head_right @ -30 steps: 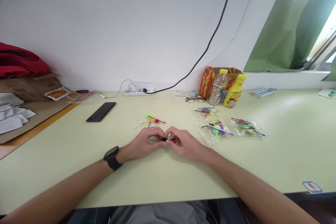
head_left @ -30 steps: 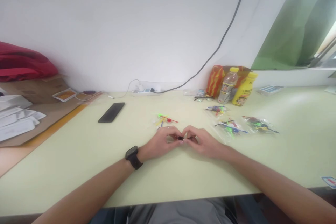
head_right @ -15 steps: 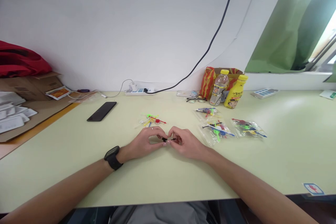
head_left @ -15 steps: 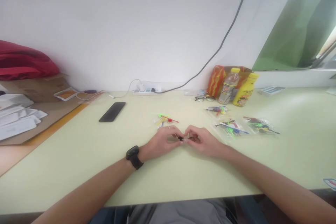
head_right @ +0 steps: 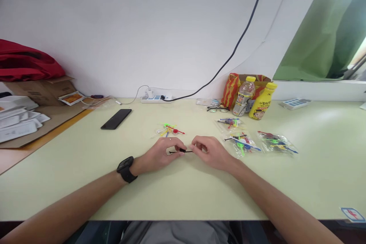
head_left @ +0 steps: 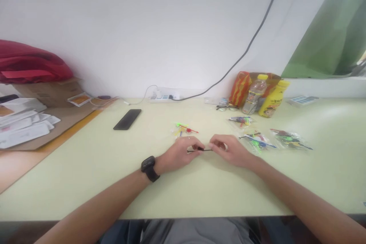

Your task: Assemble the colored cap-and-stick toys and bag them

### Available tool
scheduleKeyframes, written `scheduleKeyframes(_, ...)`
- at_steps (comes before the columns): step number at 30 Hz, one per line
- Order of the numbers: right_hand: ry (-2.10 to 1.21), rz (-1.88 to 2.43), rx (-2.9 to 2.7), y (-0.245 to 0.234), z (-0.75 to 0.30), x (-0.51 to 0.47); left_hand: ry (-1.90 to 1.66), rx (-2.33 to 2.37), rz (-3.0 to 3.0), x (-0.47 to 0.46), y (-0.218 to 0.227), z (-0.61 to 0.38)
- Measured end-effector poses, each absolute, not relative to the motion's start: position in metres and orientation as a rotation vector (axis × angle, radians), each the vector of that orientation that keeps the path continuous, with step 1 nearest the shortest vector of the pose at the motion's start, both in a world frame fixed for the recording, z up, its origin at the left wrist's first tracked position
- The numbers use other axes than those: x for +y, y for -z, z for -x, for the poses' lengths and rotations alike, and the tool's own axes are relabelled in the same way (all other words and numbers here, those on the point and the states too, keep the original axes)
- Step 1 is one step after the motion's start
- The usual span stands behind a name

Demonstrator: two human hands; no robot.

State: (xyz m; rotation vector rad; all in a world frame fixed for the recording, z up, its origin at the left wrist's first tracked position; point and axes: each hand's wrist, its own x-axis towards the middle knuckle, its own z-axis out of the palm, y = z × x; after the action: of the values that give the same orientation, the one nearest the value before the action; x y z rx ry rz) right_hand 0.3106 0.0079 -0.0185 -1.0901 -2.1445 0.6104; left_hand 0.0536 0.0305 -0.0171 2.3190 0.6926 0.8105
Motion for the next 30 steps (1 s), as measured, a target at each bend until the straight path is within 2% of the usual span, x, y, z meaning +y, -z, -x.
scheduleKeyframes(6, -0.357, 1.223, -2.167, 0.009, -0.333, 0.071, -0.734, 0.747, -2.412, 0.032, 0.019, -0.05)
scheduleKeyframes(10, 0.211, 1.5, -2.356, 0.019, -0.338, 0.131, -0.748, 0.757, -2.536, 0.037, 0.017, -0.048)
scheduleKeyframes(13, 0.392, 1.722, -2.456, 0.029, -0.332, 0.166, -0.839, 0.786, -2.593, 0.042, 0.017, -0.047)
scheduleKeyframes(20, 0.345, 1.69, -2.391, 0.034, -0.317, 0.201, -0.99, 0.853, -2.543, 0.048, 0.022, -0.045)
scheduleKeyframes(26, 0.288, 1.498, -2.245, -0.019, -0.34, 0.18, -1.199, 1.035, -2.508, 0.057, 0.003, -0.04)
scheduleKeyframes(27, 0.241, 1.455, -2.229, -0.032, -0.345, 0.171, -1.222, 1.095, -2.476, 0.06, -0.003, -0.039)
scheduleKeyframes(30, -0.328, 1.176, -2.182, -0.075, -0.354, 0.137, -1.27, 1.159, -2.35, 0.071, -0.03, -0.04)
